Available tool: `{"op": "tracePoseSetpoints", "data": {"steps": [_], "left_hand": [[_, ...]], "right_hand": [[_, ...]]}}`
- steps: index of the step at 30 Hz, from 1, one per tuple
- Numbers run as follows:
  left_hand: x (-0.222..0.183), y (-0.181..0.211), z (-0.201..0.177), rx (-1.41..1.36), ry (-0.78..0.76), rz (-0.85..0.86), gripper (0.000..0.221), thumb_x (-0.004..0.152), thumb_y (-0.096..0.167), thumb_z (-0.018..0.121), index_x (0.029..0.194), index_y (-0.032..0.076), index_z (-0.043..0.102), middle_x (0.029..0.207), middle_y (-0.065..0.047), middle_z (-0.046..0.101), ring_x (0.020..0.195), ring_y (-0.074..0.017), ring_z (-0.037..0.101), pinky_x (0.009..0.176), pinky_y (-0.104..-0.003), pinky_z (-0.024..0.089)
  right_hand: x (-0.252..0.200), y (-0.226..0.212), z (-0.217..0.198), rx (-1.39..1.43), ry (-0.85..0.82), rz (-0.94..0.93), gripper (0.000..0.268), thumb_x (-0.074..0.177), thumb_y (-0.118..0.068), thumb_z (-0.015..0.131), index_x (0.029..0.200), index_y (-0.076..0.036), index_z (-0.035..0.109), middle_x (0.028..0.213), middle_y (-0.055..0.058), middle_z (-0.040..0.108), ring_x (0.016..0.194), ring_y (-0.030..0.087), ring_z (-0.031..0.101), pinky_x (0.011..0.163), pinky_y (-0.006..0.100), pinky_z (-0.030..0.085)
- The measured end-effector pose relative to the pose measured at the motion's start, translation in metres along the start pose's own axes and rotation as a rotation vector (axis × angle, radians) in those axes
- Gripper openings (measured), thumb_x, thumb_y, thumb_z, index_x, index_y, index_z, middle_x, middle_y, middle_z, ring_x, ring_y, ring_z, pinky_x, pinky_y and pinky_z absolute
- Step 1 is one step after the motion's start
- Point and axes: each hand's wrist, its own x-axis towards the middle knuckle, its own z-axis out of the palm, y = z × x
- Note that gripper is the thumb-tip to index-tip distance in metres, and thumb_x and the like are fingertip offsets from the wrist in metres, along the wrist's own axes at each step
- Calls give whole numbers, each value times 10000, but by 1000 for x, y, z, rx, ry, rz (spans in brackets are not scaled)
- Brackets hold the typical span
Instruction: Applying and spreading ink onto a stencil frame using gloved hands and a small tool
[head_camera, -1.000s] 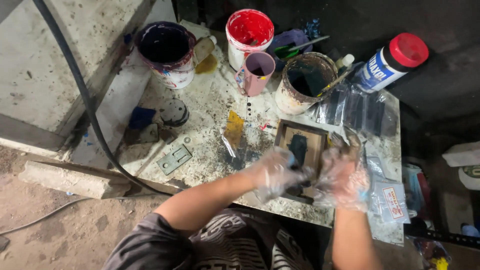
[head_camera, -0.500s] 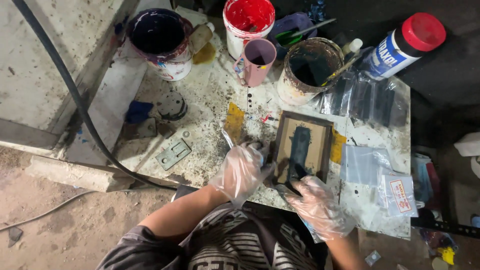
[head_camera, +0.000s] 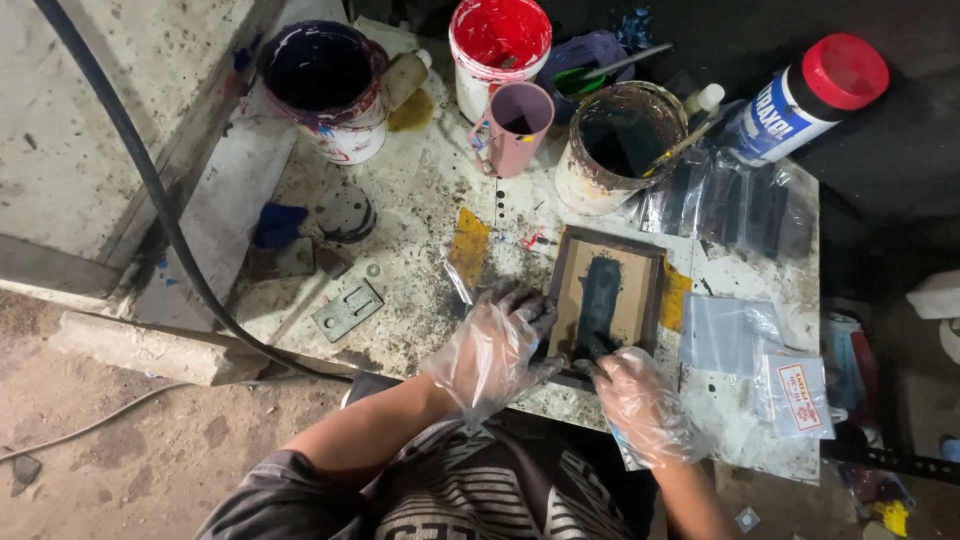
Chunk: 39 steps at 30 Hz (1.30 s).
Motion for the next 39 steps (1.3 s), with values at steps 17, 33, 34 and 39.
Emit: {"op": "tracePoseSetpoints", "data": {"steps": [17, 33, 34, 39], "left_hand": [[-21, -37, -36, -358, 166, 69, 1244, 681, 175, 894, 1647, 162, 111, 1677, -147, 194, 1464, -218, 394, 1254, -591, 239], [-25, -43, -45, -469, 94, 11, 1296, 638, 240, 912, 1651, 99, 117, 1606, -122, 406, 1452, -202, 465, 1303, -509, 233], [-28, -48, -48, -550, 157, 49, 980, 866, 374, 600, 1657, 93, 94, 1618, -124, 374, 1490, -204, 383, 1294, -544, 165], [2, -27, -23, 162, 175, 21, 474, 1142, 386, 316, 1584, 217, 345, 1645, 39, 367, 1576, -128, 233, 1333, -477, 117]], "right_hand": [[26, -37, 20, -1358, 173, 116, 314, 789, -61, 787, 1073, -112, 664, 969, 49, 657, 800, 164, 640, 687, 248, 594], [42, -67, 34, -1442, 61, -87, 162, 747, -26, 810, 825, -103, 691, 976, 13, 677, 860, 217, 595, 828, 331, 523], [41, -64, 34, -1428, 122, -18, 200, 773, -69, 805, 920, -112, 675, 919, 28, 663, 827, 204, 595, 769, 313, 534], [38, -63, 35, -1420, 160, 3, 227, 807, -104, 786, 999, -118, 665, 933, 33, 657, 868, 216, 611, 789, 333, 540]]}}
